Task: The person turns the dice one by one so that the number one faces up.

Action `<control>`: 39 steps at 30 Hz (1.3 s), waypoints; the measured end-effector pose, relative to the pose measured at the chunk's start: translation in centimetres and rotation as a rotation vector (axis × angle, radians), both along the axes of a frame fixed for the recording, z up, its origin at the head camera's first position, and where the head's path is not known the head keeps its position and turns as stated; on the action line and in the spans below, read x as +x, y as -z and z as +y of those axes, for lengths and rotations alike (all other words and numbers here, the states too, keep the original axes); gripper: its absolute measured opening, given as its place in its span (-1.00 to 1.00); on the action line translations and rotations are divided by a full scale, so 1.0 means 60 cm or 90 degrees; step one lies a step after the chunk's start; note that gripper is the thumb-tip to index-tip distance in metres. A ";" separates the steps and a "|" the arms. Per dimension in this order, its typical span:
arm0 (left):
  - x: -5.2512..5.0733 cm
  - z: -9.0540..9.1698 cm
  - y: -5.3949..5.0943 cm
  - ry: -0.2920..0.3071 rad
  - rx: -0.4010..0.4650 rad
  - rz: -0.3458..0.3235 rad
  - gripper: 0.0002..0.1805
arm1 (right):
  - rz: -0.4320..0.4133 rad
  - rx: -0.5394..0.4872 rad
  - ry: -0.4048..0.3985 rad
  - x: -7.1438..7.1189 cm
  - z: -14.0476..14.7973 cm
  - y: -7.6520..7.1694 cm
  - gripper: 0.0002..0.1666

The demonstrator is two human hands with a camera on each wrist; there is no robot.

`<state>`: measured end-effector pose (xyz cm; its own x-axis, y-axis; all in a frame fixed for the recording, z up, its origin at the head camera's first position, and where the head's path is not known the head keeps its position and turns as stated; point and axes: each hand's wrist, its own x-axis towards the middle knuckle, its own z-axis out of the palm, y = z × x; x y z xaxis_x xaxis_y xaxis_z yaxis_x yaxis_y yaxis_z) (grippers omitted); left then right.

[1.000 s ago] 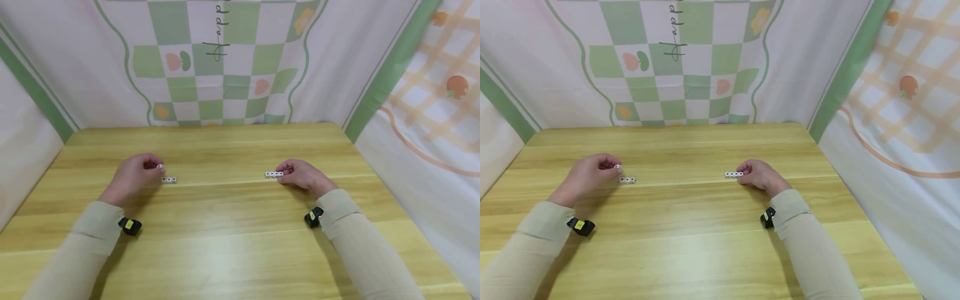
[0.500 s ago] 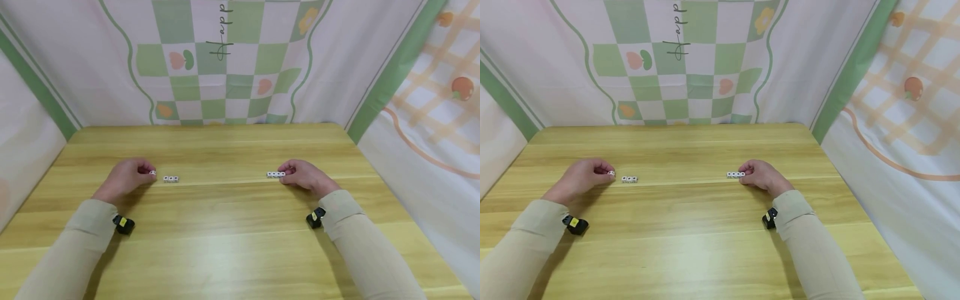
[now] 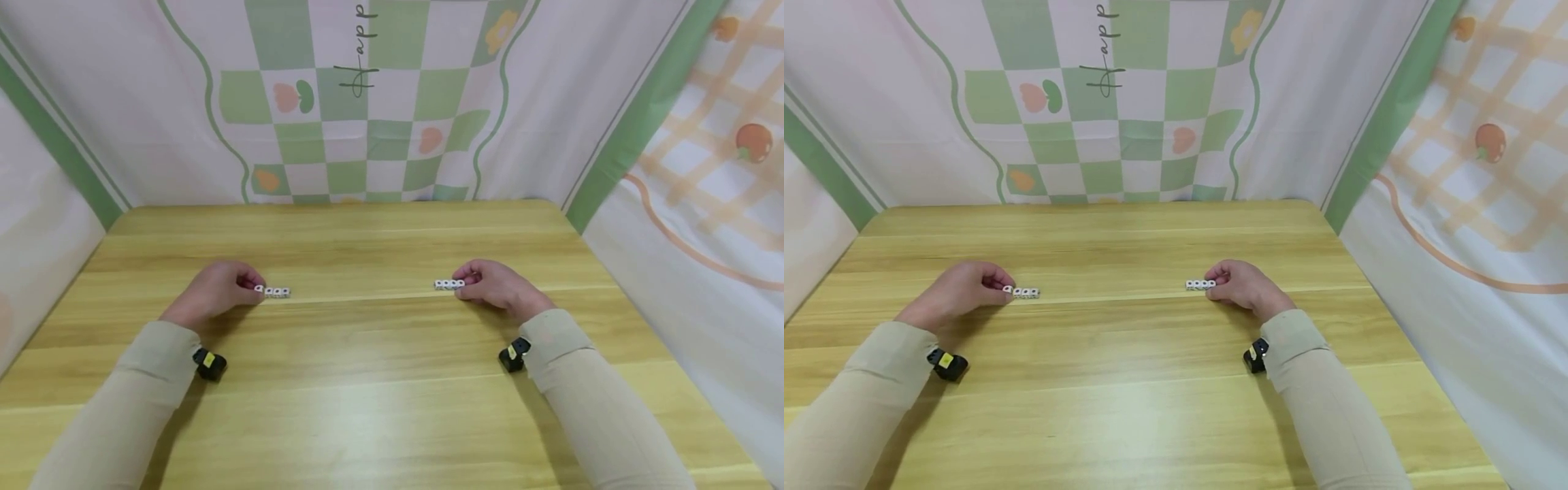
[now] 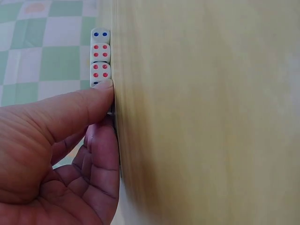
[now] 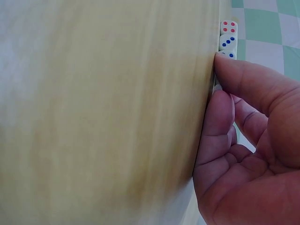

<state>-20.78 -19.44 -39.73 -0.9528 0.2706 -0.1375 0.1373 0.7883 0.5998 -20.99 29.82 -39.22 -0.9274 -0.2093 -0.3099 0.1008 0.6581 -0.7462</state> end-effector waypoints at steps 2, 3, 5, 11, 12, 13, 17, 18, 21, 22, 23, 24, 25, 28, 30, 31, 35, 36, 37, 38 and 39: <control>0.001 0.002 -0.001 -0.001 0.008 -0.011 -0.83 | 0.002 -0.001 -0.002 0.000 -0.001 0.000 -0.54; 0.001 0.003 -0.001 -0.001 0.012 -0.017 -0.82 | 0.002 -0.001 -0.002 0.001 -0.001 0.000 -0.54; 0.002 0.004 -0.003 0.000 0.018 -0.024 -0.81 | 0.003 -0.002 -0.003 0.001 -0.001 0.000 -0.54; 0.004 0.004 -0.004 -0.003 0.029 -0.046 -0.79 | -0.003 -0.006 0.003 0.002 -0.003 -0.004 -0.55; 0.004 0.004 -0.004 -0.004 0.030 -0.049 -0.79 | -0.003 -0.007 0.003 0.002 -0.003 -0.004 -0.54; 0.004 0.004 -0.003 -0.006 0.029 -0.049 -0.79 | -0.004 -0.009 0.005 0.002 -0.003 -0.004 -0.54; 0.004 0.006 0.000 -0.003 0.027 -0.041 -0.80 | -0.008 -0.014 0.009 0.002 -0.003 -0.004 -0.53; 0.004 0.007 0.001 -0.001 0.028 -0.037 -0.80 | -0.008 -0.016 0.010 0.002 -0.002 -0.003 -0.53; 0.004 0.009 0.002 0.003 0.032 -0.029 -0.81 | -0.011 -0.022 0.014 0.003 -0.002 -0.003 -0.52; 0.004 0.010 0.003 0.005 0.033 -0.029 -0.81 | -0.012 -0.024 0.015 0.003 -0.002 -0.002 -0.52; 0.005 0.011 0.003 0.005 0.034 -0.030 -0.81 | -0.012 -0.025 0.015 0.004 -0.002 -0.002 -0.52; 0.004 0.012 0.002 0.005 0.035 -0.032 -0.81 | -0.013 -0.026 0.015 0.004 -0.002 -0.002 -0.52; 0.005 0.013 0.002 0.005 0.036 -0.035 -0.80 | -0.013 -0.026 0.016 0.005 -0.003 -0.002 -0.52; 0.005 0.015 0.001 0.008 0.035 -0.037 -0.77 | -0.011 -0.024 0.014 0.005 -0.002 -0.002 -0.53; 0.006 0.016 0.000 0.015 0.030 -0.032 -0.73 | -0.011 -0.026 0.013 0.004 0.000 -0.001 -0.53; 0.006 0.017 0.000 0.021 0.028 -0.028 -0.71 | -0.010 -0.024 0.013 0.004 0.000 -0.001 -0.53; 0.004 0.023 0.002 0.044 0.021 -0.009 -0.68 | -0.006 -0.019 0.013 0.004 0.000 -0.002 -0.52; 0.004 0.025 0.003 0.045 0.022 -0.007 -0.69 | -0.005 -0.016 0.013 0.005 -0.001 -0.003 -0.52; 0.004 0.026 0.003 0.046 0.022 -0.005 -0.71 | -0.003 -0.014 0.013 0.005 -0.001 -0.003 -0.53; 0.004 0.028 0.004 0.044 0.021 -0.005 -0.72 | -0.001 -0.014 0.012 0.005 -0.001 -0.003 -0.53; 0.004 0.030 0.004 0.041 0.020 -0.006 -0.74 | 0.000 -0.015 0.011 0.005 -0.001 -0.003 -0.53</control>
